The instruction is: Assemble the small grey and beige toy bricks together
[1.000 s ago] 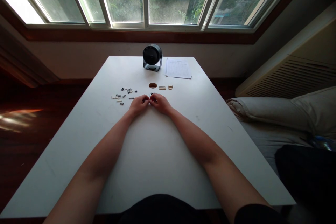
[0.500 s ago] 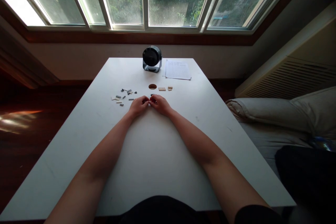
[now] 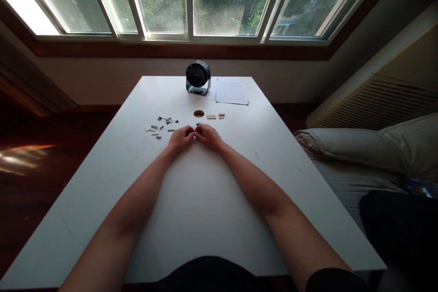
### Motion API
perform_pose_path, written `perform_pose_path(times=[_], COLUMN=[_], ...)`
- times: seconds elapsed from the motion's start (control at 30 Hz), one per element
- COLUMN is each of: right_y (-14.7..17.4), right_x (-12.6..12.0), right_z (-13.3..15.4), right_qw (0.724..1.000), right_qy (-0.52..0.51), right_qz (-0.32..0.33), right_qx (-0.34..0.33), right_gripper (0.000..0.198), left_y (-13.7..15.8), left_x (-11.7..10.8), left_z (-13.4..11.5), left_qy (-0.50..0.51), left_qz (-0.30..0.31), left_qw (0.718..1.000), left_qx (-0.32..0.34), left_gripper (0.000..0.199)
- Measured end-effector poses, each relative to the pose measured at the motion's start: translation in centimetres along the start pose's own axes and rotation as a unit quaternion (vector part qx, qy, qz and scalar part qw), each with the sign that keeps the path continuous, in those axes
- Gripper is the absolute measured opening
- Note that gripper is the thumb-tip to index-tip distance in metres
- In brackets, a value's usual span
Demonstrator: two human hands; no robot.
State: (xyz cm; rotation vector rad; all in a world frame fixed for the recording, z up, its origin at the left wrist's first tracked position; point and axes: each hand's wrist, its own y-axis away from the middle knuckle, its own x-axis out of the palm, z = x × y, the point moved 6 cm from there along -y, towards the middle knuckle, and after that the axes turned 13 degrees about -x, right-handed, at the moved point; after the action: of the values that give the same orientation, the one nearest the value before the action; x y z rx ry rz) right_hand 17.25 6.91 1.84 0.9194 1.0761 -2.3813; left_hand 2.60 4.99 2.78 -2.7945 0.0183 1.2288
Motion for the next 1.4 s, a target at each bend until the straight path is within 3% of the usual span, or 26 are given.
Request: perform_pose_path(times=[1.4], right_y=[-0.13], right_x=[0.11], right_z=[-0.08], right_qw=[1.0], right_qy=[0.003], right_qz=[-0.004], right_qx=[-0.002], right_gripper=[0.006], left_y=[-0.2], left_x=[0.25], left_z=[0.31], left_qy=[-0.001], left_qz=[-0.001], left_qw=[1.0], left_qx=[0.01], left_gripper=[0.022])
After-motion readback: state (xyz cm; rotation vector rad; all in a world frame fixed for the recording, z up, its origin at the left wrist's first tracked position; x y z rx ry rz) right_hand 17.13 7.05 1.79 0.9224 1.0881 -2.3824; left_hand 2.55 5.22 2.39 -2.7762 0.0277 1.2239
